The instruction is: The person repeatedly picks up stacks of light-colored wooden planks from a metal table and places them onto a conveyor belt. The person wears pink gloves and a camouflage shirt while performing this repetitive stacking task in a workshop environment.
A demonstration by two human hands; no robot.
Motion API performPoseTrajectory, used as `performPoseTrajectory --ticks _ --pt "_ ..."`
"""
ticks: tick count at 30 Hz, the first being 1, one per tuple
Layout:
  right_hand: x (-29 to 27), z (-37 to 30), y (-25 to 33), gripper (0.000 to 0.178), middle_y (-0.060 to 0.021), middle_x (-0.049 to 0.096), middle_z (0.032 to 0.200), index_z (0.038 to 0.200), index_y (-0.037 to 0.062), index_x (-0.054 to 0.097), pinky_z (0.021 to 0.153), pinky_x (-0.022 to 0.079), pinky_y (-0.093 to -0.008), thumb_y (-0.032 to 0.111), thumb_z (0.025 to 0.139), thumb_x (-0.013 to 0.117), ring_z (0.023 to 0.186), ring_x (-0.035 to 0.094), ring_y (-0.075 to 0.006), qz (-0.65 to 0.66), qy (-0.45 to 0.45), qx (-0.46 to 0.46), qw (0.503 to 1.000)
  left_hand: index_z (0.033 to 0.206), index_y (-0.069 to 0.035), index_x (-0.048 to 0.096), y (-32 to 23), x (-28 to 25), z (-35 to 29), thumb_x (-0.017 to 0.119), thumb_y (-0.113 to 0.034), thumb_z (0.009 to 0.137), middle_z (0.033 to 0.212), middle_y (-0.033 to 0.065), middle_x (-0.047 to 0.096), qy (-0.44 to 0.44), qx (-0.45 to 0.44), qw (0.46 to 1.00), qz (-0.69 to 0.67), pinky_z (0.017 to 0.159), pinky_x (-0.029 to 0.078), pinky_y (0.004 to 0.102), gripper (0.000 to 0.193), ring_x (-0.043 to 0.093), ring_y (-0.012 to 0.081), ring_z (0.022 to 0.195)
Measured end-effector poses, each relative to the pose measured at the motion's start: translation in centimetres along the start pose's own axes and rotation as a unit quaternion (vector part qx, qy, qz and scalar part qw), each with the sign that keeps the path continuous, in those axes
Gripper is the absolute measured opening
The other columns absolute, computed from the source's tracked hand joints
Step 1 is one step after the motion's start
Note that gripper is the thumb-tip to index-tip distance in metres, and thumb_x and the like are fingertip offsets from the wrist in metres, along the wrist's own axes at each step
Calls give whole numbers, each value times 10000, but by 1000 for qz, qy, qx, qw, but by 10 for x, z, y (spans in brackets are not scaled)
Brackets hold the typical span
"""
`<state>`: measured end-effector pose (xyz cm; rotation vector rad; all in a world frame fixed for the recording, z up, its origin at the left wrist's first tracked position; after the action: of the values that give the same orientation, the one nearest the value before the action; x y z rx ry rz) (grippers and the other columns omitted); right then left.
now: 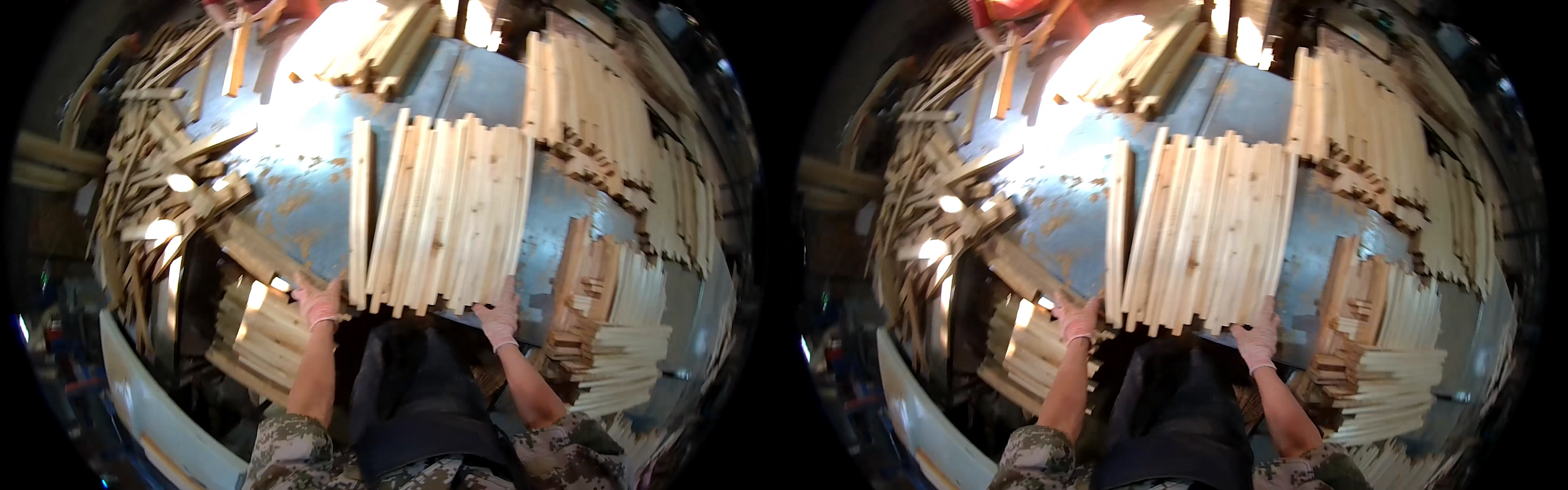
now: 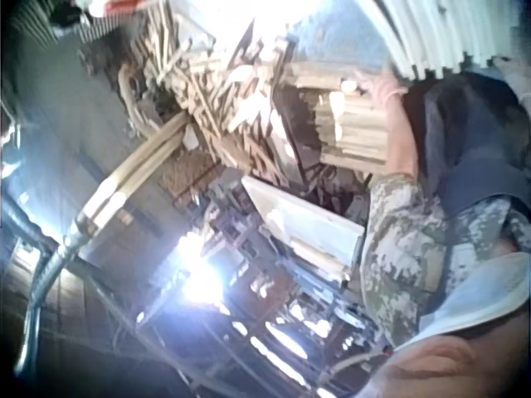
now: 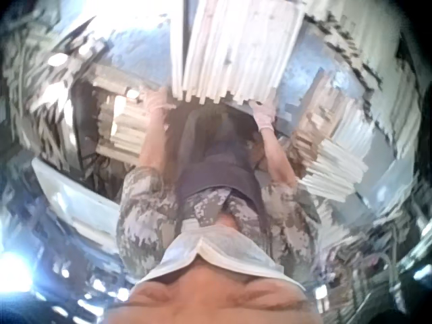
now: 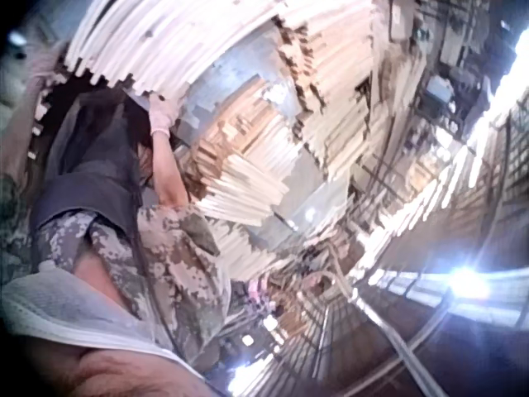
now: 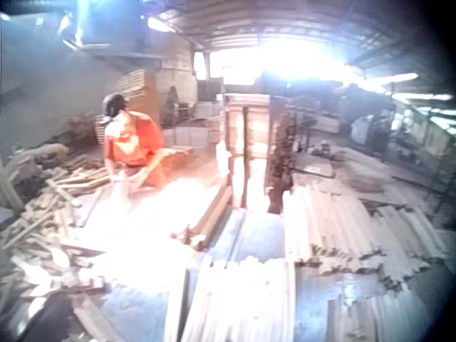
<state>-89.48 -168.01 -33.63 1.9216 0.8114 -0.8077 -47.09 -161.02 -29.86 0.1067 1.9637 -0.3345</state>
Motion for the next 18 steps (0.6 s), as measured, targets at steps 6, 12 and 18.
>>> performPoseTrajectory --ticks 6,12,18 --pt "-22 -2 22 1245 -300 441 1571 1732 211 186 1133 514 -540 255 719 908 1366 551 -524 -8 24 17 1000 1739 -121 215 92 37 5 828 -108 824 1481 269 560 -19 227 947 -225 1090 536 472 1101 646 381 1270" --pt "-1 2 0 1281 -302 473 1536 1736 216 169 1126 507 -549 215 711 937 1357 554 -523 -30 1 20 999 1732 -84 219 106 -27 -66 809 1 799 1396 223 627 277 59 856 -432 978 589 427 1107 679 283 1139" --pt "-14 25 -20 1204 -260 428 1636 1741 83 172 1226 423 -439 109 774 889 1486 476 -406 64 87 -45 993 1665 32 359 40 -37 -23 729 -40 840 1462 202 609 374 113 819 -419 1099 536 400 907 630 289 1276"
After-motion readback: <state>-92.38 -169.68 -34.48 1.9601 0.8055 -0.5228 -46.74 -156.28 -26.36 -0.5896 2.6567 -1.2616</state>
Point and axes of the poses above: each hand's wrist, its own z-axis towards the middle knuckle, its own x-axis out of the palm, y = z × x, the point moved 2 cm from there along z, towards the middle knuckle
